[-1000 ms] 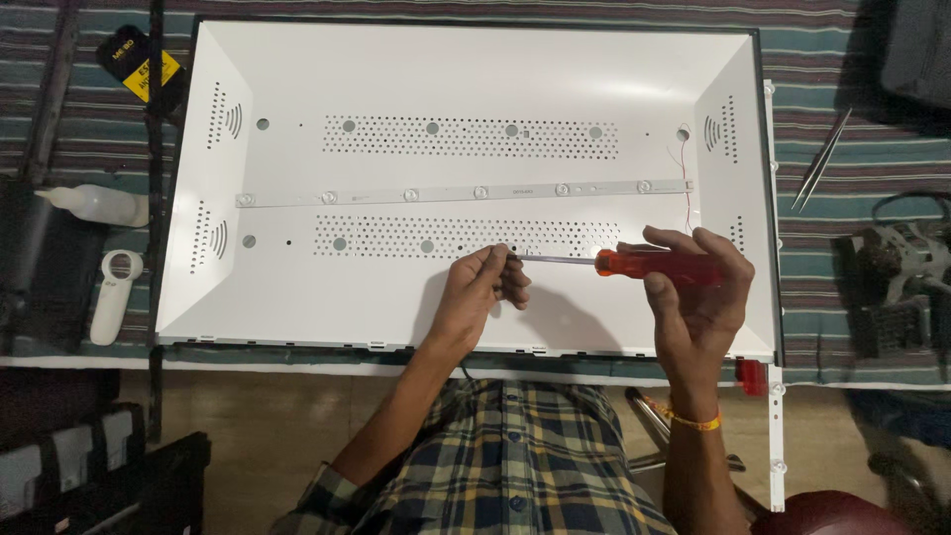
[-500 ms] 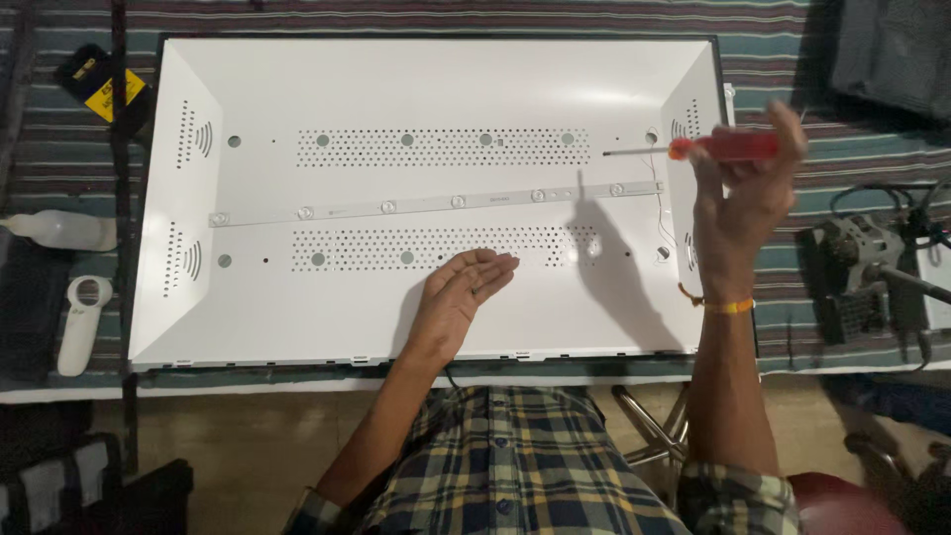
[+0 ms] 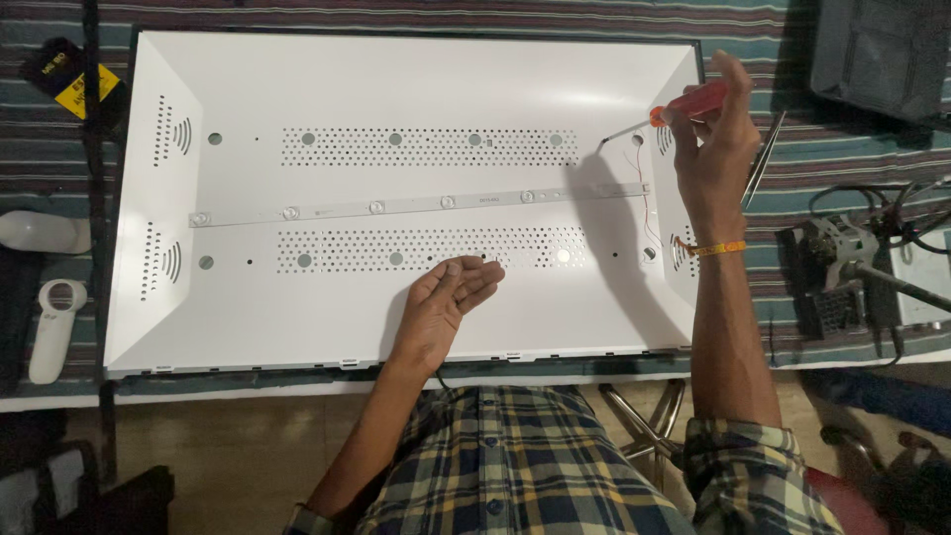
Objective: The person aligns a metal mounting rail inside a white perforated enclosure, then uses a red-handled screwdriver to drive screws into the enclosure at several positions. The person later uses a black marker to mark points on the enclosure surface. The task ends with the person sitting on a chair.
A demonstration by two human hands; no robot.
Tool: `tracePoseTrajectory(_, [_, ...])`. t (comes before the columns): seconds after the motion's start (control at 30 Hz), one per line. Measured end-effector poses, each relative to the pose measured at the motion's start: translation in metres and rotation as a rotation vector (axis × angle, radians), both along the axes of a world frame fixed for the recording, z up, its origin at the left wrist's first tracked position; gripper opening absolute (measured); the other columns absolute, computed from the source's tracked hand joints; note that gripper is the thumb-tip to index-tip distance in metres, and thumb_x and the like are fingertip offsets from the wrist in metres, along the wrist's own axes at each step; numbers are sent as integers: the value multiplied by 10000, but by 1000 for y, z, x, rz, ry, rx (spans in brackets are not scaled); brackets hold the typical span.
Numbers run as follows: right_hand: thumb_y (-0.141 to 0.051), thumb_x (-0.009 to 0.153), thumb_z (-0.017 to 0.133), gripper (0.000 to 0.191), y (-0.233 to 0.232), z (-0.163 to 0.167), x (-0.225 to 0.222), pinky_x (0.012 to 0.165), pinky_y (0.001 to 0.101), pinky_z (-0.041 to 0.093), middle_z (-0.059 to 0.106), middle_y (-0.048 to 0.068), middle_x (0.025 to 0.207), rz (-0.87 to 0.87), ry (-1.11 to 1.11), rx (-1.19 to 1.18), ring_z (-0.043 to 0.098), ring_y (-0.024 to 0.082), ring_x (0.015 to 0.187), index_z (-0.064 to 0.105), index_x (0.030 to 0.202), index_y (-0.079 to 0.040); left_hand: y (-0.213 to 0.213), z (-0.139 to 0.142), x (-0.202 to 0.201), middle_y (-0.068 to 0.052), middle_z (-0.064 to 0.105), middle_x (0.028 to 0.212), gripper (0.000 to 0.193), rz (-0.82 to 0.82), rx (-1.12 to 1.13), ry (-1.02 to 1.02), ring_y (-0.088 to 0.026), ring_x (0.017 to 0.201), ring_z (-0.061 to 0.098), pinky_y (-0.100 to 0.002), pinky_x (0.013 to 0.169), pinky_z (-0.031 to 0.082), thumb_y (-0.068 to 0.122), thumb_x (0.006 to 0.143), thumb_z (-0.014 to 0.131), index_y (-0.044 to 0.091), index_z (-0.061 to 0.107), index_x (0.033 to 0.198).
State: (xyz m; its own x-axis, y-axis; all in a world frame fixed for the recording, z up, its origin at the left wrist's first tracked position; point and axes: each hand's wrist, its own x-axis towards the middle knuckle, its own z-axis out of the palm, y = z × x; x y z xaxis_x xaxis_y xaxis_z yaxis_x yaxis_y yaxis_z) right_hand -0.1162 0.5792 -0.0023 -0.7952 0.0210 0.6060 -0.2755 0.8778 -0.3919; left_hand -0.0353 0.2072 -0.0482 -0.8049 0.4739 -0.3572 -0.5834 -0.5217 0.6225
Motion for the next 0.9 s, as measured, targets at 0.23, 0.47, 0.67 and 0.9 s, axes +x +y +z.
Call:
tracePoseTrajectory(0.23, [17,1068,785,657,2,1,-14,780,329,635,740,124,1104,-89,-19,82,786,257,973,374,1565,-105,-2,-3,-2,-215,718,1189,330,6,-37,15,-292,1177,693,-404,1064,564,248,1089,474,-26,618,1203])
tracePoseTrajectory(0.47, [-159,998,903,623,-9,15,-18,729,374,611,737,142,1074,-184,-100,172,747,252,908,488,1452,-62,-1,-6,-2,-206,721,1170,318,25,-72,-9,-286,1140,704,-399,1035,578,231,1088,467,-24,624,1196])
tracePoseTrajectory(0.67, [-203,937,869,637,-1,32,-29,963,489,512,743,89,996,-154,-193,153,687,303,1029,513,1452,-84,2,-7,0,-207,717,1170,308,28,-58,-7,-283,1128,708,-395,1021,584,232,1085,477,-19,625,1183])
tracePoseTrajectory(0.9, [-312,887,809,663,-1,35,-38,952,436,574,717,-54,1022,-129,-450,-252,731,161,972,564,1489,-180,7,-4,-1,-170,735,1158,321,26,-40,-33,-263,1092,723,-380,984,593,251,1055,501,-14,638,1173])
